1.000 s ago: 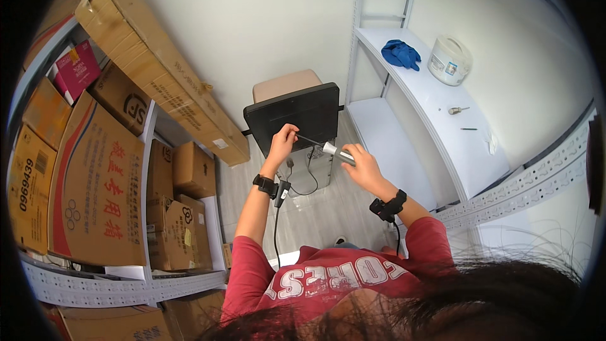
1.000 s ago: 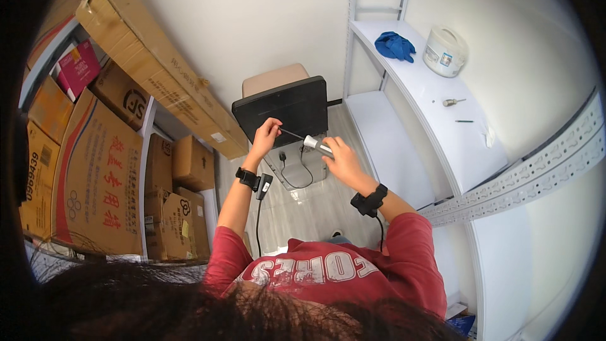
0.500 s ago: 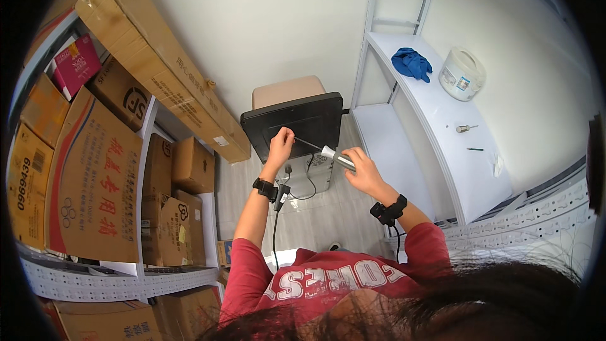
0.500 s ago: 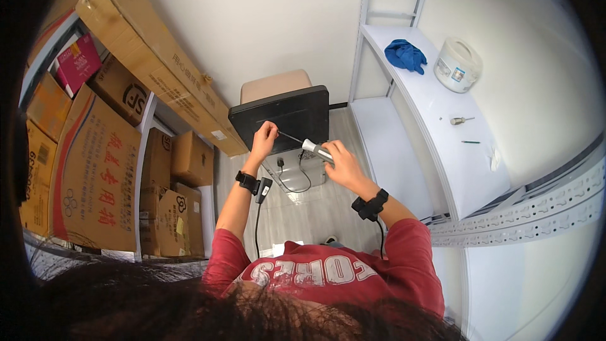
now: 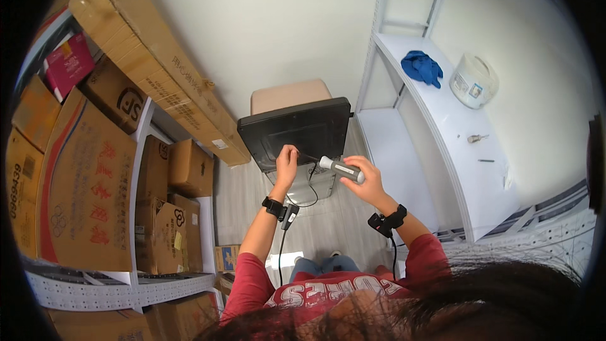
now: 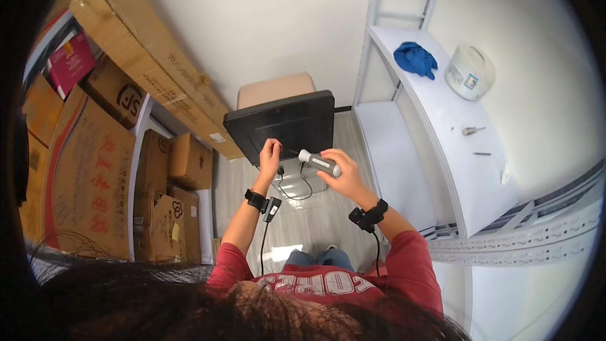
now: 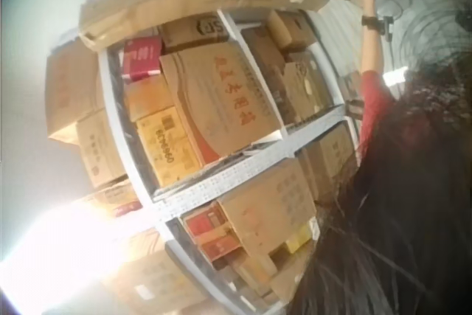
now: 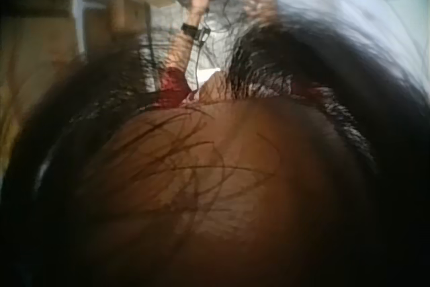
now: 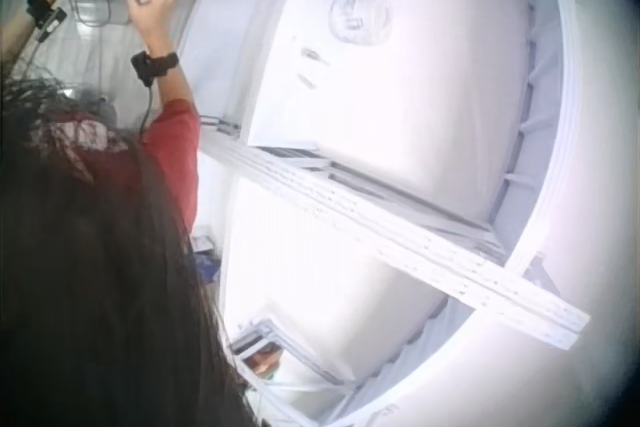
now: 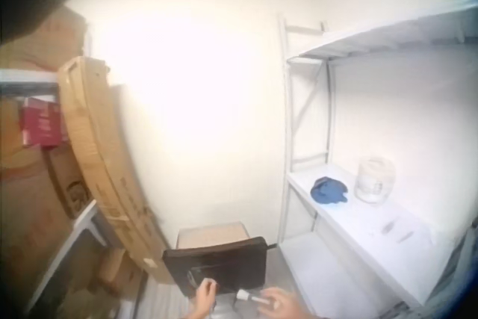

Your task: The person uses a screwdriver to attach screws to the back of a black electronic device, then wipes the surface with a blue cloth.

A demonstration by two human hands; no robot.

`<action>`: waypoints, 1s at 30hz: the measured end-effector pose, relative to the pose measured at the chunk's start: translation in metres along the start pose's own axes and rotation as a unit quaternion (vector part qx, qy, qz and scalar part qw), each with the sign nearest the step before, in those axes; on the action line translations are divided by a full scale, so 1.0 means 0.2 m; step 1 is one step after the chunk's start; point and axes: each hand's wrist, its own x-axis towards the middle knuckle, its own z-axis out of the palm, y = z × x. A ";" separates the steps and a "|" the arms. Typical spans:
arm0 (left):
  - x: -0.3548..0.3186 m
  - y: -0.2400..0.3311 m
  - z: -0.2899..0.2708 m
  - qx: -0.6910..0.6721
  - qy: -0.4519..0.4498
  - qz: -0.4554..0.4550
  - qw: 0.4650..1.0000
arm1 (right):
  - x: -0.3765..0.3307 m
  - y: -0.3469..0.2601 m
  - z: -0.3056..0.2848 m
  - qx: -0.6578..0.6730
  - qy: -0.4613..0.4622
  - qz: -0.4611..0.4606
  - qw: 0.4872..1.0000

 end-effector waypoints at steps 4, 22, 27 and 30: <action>-0.03 -0.12 0.06 0.027 0.017 0.100 0.994 | -0.12 0.19 0.08 0.032 0.036 -0.008 0.999; -0.35 -1.18 0.20 0.425 0.080 0.415 0.800 | -0.78 0.95 0.64 -0.270 0.047 -0.441 0.855; -0.33 -1.19 0.24 0.435 0.114 0.402 0.797 | -0.75 0.93 0.69 -0.269 0.042 -0.428 0.862; -0.31 -1.22 0.26 0.446 0.137 0.392 0.793 | -0.74 0.95 0.71 -0.274 0.036 -0.426 0.861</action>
